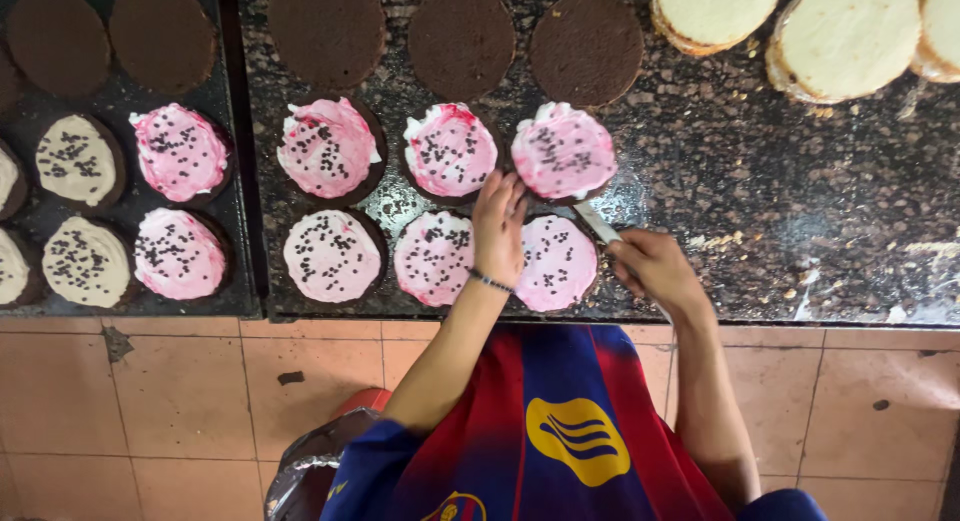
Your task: The person places round chocolate cake layers onto cream-covered bases using a metal spatula and their hands.
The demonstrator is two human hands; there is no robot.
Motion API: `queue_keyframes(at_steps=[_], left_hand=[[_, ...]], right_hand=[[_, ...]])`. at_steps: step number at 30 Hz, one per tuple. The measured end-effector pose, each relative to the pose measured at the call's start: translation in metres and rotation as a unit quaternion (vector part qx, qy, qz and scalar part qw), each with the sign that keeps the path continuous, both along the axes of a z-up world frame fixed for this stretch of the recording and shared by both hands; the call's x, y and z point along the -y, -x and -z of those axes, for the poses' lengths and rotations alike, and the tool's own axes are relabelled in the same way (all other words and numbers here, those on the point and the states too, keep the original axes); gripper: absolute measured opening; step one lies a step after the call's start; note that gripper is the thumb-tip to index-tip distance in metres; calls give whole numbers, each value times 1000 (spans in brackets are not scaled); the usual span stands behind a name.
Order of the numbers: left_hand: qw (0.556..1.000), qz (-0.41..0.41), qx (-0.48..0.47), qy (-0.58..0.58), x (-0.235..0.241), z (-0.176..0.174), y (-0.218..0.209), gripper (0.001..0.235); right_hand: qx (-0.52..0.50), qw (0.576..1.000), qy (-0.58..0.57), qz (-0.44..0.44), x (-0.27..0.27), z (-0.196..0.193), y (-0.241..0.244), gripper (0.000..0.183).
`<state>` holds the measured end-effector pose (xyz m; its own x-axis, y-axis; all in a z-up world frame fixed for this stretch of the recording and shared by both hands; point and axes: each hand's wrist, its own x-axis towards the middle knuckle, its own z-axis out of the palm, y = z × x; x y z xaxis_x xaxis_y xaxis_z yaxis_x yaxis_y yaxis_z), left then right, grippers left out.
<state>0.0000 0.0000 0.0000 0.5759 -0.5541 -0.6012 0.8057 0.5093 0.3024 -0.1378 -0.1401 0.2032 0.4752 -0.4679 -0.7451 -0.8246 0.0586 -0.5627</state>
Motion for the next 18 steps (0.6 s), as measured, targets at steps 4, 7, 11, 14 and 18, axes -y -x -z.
queue_keyframes(at_steps=[4, 7, 11, 14, 18], left_hand=[[999, 20, -18, 18, 32, -22, -16, 51], [995, 91, -22, -24, 45, -34, -27, 49], [986, 163, -36, 8, 51, -42, -43, 51], [982, 188, -17, 26, 57, -47, -52, 53], [981, 196, 7, -6, 59, -46, -50, 55]], right_hand=[[-42, 998, 15, 35, -3, -38, 39, 25], [-49, 997, 14, 60, -2, -42, 49, 24], [-69, 994, 8, 89, 3, -36, 59, 25], [-69, 995, 36, 62, 15, -39, 68, 30], [-28, 996, 80, 36, 34, -11, 48, 31]])
